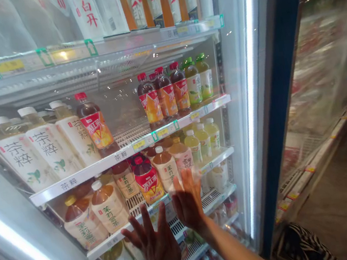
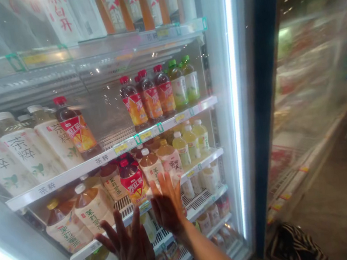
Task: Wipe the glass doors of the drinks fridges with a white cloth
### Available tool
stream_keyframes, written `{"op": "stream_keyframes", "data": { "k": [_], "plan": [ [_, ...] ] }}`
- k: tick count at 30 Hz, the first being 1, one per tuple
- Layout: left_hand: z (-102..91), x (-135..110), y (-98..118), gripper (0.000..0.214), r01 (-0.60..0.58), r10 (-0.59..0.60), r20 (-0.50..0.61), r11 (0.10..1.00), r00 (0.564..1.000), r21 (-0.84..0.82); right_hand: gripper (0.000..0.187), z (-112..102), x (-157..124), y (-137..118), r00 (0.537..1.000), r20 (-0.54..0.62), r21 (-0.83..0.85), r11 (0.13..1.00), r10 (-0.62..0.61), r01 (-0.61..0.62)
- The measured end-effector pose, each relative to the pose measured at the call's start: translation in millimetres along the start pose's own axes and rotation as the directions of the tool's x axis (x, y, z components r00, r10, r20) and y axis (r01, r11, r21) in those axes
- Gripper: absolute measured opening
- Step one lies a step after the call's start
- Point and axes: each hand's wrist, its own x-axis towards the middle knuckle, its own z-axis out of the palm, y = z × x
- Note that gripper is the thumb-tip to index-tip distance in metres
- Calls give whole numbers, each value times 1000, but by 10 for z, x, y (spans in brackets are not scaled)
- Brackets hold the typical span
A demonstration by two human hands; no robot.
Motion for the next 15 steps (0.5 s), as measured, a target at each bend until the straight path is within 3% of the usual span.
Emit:
{"op": "stream_keyframes", "data": {
  "k": [5, 9, 15],
  "plan": [
    [188, 13, 204, 84, -21, 21, 8, 1000, 1000, -8, 68, -65, -166, 228, 993, -75, -59, 994, -94, 90],
    [396, 50, 415, 87, 6, -6, 12, 1000, 1000, 0, 69, -185, 0, 487, 993, -89, -44, 997, -75, 71],
    [739, 252, 846, 86, 68, -68, -21, 998, 997, 1, 69, -386, -50, 1026, 970, -24, -72, 968, -242, 240]
  ]
}}
